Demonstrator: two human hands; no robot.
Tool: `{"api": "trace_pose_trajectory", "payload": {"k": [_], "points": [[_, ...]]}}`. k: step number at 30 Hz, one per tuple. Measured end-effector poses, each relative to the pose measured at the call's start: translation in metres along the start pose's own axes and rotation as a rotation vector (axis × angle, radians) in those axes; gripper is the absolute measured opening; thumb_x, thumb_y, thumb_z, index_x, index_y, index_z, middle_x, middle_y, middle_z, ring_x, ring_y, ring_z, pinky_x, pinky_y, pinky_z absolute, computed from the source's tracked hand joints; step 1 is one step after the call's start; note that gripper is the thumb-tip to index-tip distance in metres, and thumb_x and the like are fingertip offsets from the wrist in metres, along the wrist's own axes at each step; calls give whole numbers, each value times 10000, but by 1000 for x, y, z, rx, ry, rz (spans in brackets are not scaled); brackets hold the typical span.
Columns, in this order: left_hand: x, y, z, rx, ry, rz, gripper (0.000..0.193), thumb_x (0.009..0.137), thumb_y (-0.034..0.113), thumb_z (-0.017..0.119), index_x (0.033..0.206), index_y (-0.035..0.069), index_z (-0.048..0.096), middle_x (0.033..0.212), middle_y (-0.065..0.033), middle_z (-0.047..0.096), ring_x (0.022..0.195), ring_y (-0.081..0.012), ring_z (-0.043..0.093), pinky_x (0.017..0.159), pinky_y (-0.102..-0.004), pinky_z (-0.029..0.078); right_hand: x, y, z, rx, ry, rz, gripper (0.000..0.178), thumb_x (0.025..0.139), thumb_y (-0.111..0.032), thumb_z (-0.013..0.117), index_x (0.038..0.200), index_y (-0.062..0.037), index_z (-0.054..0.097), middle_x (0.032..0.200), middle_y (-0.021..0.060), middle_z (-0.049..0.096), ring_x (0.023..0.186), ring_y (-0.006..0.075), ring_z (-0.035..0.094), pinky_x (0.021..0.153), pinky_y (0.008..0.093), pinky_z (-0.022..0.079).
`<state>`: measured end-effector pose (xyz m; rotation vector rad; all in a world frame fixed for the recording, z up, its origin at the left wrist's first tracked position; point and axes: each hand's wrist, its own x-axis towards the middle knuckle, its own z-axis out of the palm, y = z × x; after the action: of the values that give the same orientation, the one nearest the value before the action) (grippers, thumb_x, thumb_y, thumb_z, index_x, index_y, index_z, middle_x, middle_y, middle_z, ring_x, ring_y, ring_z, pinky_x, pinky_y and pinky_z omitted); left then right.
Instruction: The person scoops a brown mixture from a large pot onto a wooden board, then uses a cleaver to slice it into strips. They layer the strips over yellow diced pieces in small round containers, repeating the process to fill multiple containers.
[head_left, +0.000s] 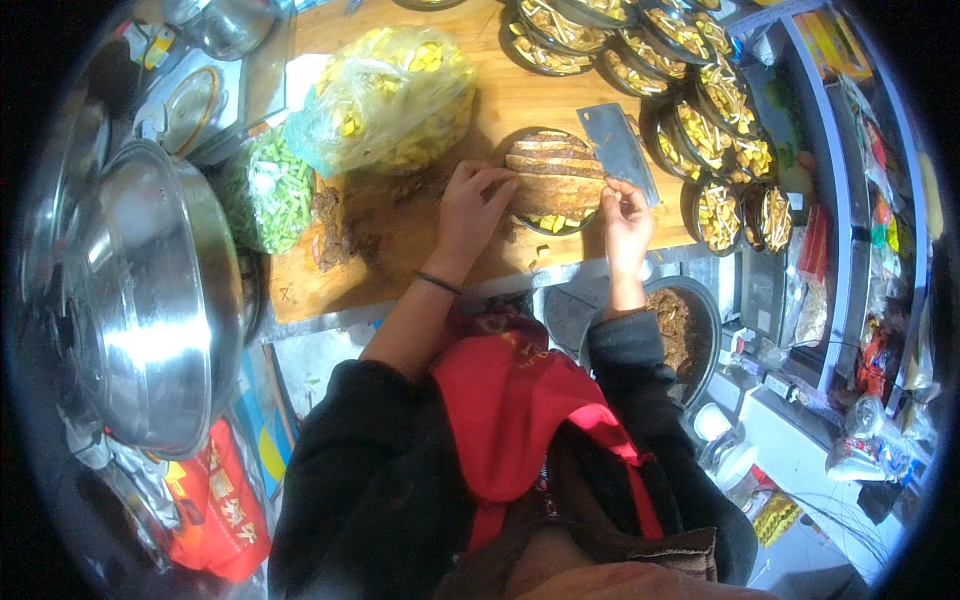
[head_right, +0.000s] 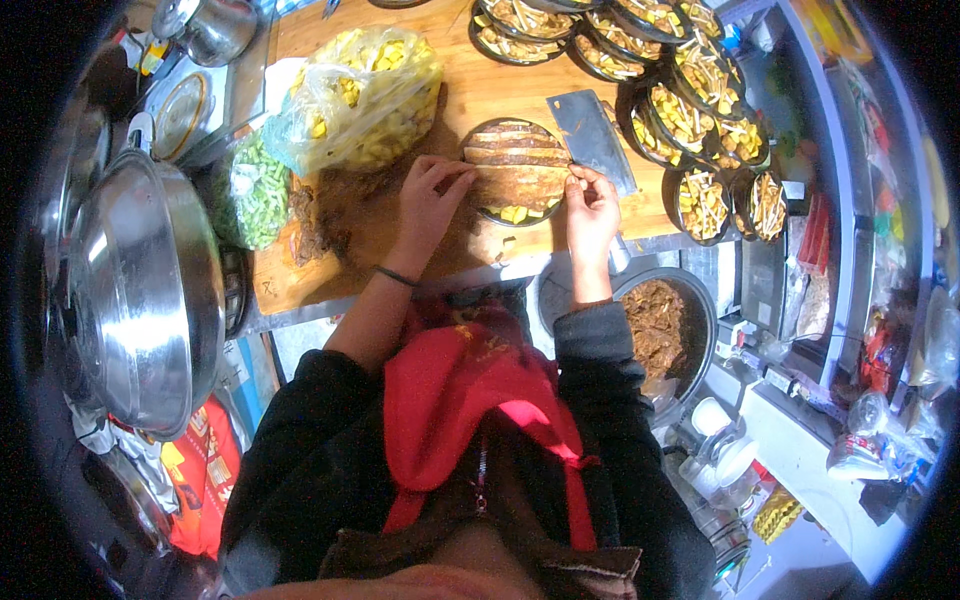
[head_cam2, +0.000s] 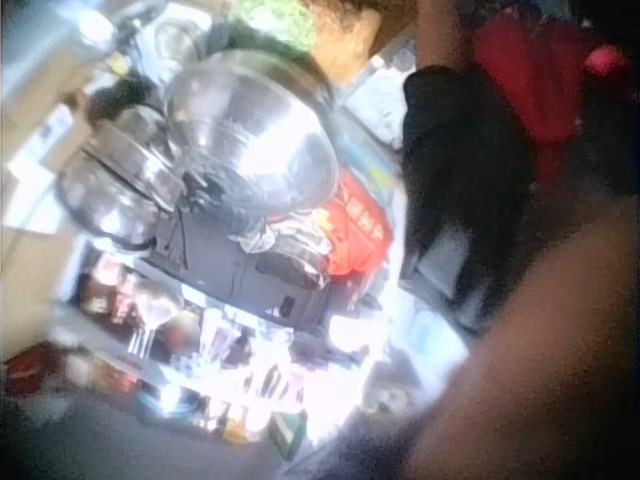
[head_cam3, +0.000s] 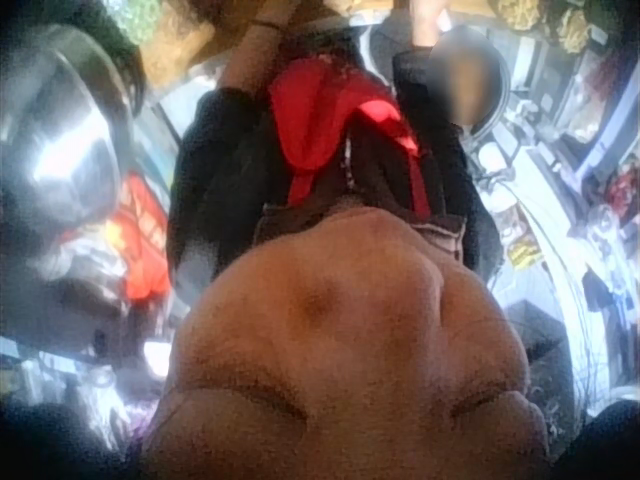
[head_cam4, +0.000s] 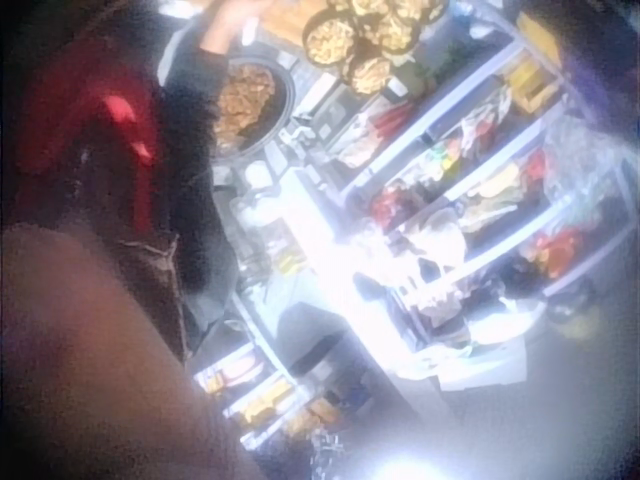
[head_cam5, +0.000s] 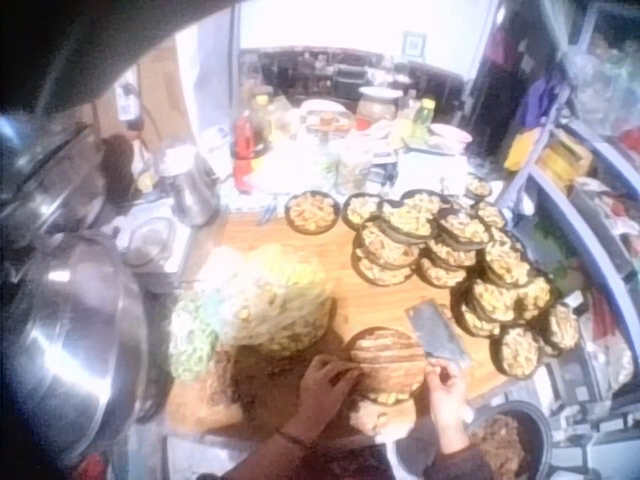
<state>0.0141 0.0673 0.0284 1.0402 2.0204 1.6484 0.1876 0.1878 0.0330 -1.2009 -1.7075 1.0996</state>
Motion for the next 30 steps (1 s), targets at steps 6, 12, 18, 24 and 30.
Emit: {"api": "trace_pose_trajectory", "payload": {"k": [6, 12, 18, 24, 30], "points": [[-1, 5, -4, 85, 25, 172, 127, 780, 139, 687, 881, 61, 685, 877, -115, 579, 771, -248, 593, 674, -322, 493, -4, -13, -1, -75, 8, -89, 147, 844, -58, 637, 988, -50, 668, 893, 44, 566, 761, 111, 540, 721, 229, 454], [-5, 10, -13, -134, 2, 2, 152, 776, 117, 694, 904, 37, 677, 877, -111, 602, 819, -241, 603, 723, -313, 493, -2, -15, -4, 23, -6, -8, 146, 849, -67, 642, 989, -31, 661, 914, 53, 570, 835, 118, 538, 761, 236, 450], [-14, -2, -28, 125, -230, 386, 87, 779, 110, 663, 854, 69, 676, 859, -81, 628, 811, -237, 614, 729, -330, 500, -24, -35, -18, -204, -258, -101, 112, 809, -44, 667, 919, -24, 667, 868, 55, 613, 723, 125, 568, 696, 240, 469], [-12, -2, -21, 200, -200, 537, 94, 748, 133, 663, 836, 103, 672, 853, -39, 622, 802, -241, 594, 706, -347, 489, -33, -55, -9, -462, -344, -150, 108, 780, -64, 663, 882, -29, 666, 845, 115, 635, 724, 220, 624, 669, 286, 491], [-15, 5, -22, 425, -297, 513, 137, 767, 163, 642, 897, 122, 656, 892, -27, 586, 876, -221, 560, 780, -336, 448, -36, -48, -11, -516, -316, -168, 108, 802, -58, 656, 906, -30, 664, 859, 96, 642, 755, 178, 616, 690, 266, 484]]}}
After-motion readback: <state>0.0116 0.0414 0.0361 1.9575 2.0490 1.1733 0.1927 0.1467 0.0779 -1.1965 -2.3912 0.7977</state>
